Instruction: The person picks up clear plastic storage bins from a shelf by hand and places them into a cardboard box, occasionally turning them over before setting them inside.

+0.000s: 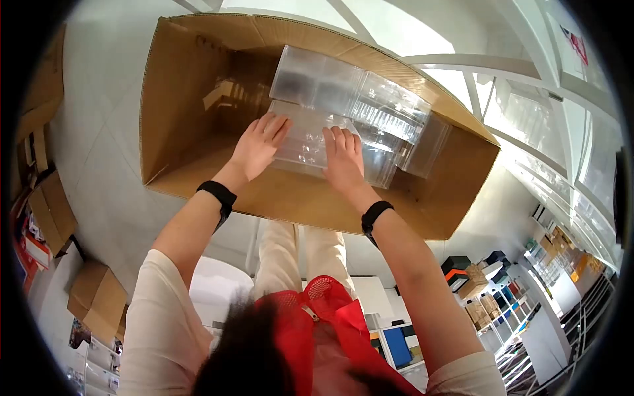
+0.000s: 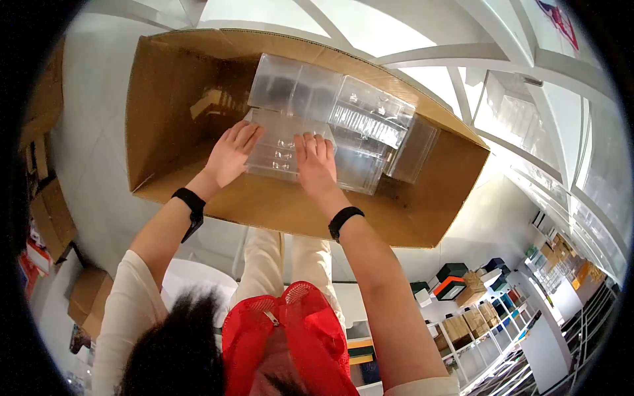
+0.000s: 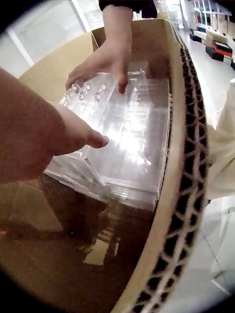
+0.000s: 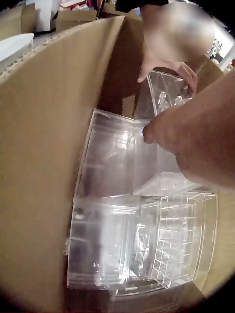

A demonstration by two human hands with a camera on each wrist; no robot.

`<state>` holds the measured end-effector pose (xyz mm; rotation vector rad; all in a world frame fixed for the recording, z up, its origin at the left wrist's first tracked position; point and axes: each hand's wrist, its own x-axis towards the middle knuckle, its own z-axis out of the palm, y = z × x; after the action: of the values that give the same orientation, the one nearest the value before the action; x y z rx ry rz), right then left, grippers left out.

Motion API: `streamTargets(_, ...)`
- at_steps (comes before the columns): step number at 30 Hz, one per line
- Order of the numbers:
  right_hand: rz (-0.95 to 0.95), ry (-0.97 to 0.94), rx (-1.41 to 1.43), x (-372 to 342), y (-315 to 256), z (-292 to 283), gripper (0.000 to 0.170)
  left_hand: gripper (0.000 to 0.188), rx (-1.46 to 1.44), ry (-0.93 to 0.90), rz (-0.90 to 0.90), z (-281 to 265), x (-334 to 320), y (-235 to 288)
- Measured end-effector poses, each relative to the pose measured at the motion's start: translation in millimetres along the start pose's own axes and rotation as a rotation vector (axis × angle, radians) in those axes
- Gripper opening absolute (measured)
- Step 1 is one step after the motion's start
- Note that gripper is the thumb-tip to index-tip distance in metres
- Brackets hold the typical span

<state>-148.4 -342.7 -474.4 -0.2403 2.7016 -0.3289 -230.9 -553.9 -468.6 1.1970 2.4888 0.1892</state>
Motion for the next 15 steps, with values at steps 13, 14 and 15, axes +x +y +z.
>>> streamTargets(13,0.035,-0.013,0.092,-26,45,-19,0.082,0.049,-0.584,-0.224,-0.325,120,21,-48)
streamTargets(14,0.031,-0.015,0.071,-29,49,-19,0.082,0.049,-0.593,-0.292,-0.339,129,29,-45)
streamTargets(15,0.028,-0.019,0.051,-32,53,-19,0.082,0.050,-0.603,-0.363,-0.351,138,37,-41)
